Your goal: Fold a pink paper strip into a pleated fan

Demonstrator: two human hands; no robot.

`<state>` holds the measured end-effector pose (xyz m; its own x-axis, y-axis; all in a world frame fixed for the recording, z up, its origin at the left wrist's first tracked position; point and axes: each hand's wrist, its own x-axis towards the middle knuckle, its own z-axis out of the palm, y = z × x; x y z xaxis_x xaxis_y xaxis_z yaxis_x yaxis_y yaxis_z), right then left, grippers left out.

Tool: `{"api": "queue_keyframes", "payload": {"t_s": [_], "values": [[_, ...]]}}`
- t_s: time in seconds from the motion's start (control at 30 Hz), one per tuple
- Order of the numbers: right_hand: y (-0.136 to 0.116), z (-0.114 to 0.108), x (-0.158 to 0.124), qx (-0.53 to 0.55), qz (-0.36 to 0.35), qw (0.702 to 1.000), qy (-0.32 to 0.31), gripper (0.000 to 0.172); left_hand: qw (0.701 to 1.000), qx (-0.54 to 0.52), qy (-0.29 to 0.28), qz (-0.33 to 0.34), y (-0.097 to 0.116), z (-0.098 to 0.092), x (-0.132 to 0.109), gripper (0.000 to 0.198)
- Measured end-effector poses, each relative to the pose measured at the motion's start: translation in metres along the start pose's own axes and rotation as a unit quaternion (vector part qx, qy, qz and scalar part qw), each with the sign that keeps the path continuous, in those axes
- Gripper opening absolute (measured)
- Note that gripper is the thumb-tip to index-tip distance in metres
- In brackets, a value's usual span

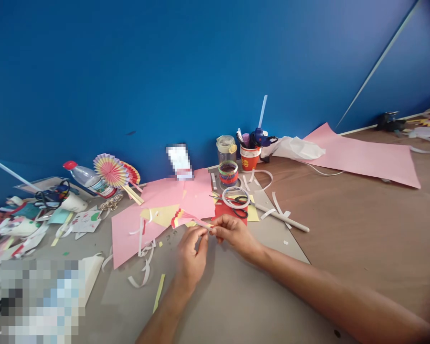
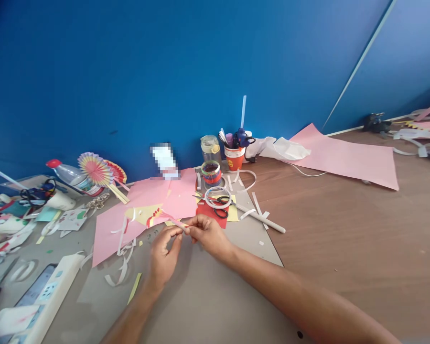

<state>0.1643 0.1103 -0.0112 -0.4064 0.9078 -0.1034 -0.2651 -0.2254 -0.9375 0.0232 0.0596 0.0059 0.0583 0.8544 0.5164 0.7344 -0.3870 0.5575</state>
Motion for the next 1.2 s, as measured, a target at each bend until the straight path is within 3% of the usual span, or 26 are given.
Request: {"api": "queue_keyframes", "payload": {"t_s": [0.1,0.23,0.4,0.63,0.97,1.2], "values": [[0.003,0.004,-0.004,-0.006,-0.03,0.999,-0.026,0.023,0.999,-0.016,0.013,-0.027,-0.002,0.002,0.001,0.012],[0.008,0.005,-0.006,-0.042,-0.052,0.998,0.01,0.021,0.998,0.007,0.061,0.007,-0.002,0.001,-0.002,0.01],[0.009,0.01,-0.01,-0.035,-0.038,0.999,0.013,0.019,0.999,0.001,0.041,-0.014,0.001,0.001,-0.003,0.013],[0.0,0.012,-0.016,0.001,-0.052,0.998,-0.048,0.019,0.998,0.011,0.057,-0.019,0.001,-0.002,-0.001,0.012],[0.006,0.012,-0.014,-0.009,-0.055,0.998,-0.023,0.019,0.992,0.085,0.069,0.062,-0.002,-0.001,-0.003,0.013],[0.006,0.011,-0.013,-0.004,-0.052,0.998,-0.018,0.023,0.995,0.078,0.053,0.032,-0.002,0.0,-0.004,0.014]]}}
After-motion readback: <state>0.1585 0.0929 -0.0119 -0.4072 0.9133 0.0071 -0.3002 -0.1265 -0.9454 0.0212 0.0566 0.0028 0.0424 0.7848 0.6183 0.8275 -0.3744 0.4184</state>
